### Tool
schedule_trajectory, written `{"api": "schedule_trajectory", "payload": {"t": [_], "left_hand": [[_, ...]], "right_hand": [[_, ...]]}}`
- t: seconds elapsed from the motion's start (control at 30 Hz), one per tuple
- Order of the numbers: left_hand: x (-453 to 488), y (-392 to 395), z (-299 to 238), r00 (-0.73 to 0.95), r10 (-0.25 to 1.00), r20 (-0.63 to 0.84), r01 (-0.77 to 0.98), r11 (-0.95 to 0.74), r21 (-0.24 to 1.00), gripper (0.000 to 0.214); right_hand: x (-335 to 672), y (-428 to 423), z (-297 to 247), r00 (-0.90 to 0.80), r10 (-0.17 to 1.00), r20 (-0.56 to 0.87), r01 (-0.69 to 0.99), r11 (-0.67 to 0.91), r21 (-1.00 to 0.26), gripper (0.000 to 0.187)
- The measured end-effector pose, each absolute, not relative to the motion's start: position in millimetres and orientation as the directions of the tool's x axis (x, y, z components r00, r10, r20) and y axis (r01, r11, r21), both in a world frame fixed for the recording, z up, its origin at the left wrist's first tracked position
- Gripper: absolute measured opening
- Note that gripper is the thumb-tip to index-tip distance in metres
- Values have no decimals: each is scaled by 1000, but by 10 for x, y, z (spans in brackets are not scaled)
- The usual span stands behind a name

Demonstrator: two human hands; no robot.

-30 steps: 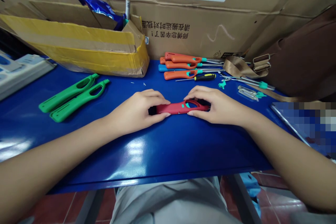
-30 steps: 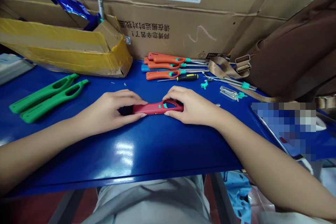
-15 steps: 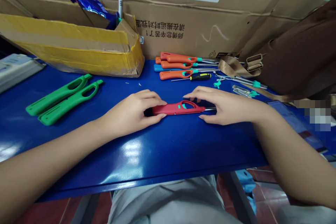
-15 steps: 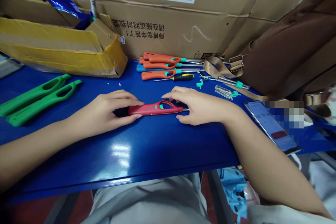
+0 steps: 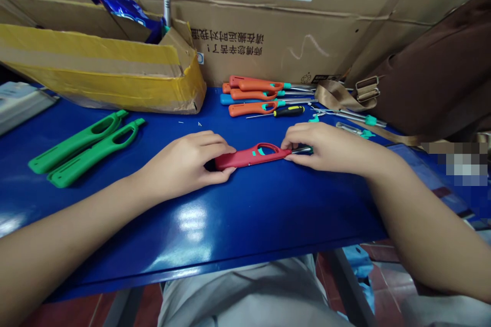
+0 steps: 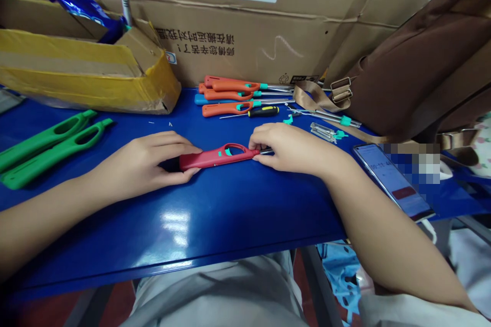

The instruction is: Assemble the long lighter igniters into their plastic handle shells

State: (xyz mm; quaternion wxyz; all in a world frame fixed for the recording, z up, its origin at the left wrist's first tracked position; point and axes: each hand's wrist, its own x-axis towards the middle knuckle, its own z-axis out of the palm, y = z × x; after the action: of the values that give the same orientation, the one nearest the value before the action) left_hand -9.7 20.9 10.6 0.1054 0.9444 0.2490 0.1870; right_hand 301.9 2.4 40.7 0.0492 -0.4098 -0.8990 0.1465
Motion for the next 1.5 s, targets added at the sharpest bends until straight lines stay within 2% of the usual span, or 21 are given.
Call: {"api": "schedule_trajectory", "payload": {"t": [0.27,0.43,0.73,1.17,1.5], "left_hand": [[-117,220,126,806,522,281,437,-843,313,26],[-123,225,143,798,534,280,431,-829,356,28],[-163,251,181,819,508,267,419,-847,327,30],[-131,215,140,765,575,290,454,-801,391,29],[-121,206,140,765,573,295,444,-800,402,29]], "right_hand": [[3008,3,400,-657,754,-15,730,631,-263,10],[3021,18,390,-664,748,-4,717,635,-286,13],[3022,29,381,-653,757,-7,724,622,-297,14],[3011,21,409,-627,779,-15,749,598,-286,11],[3020,23,413,-624,781,-14,749,593,-295,13]]}}
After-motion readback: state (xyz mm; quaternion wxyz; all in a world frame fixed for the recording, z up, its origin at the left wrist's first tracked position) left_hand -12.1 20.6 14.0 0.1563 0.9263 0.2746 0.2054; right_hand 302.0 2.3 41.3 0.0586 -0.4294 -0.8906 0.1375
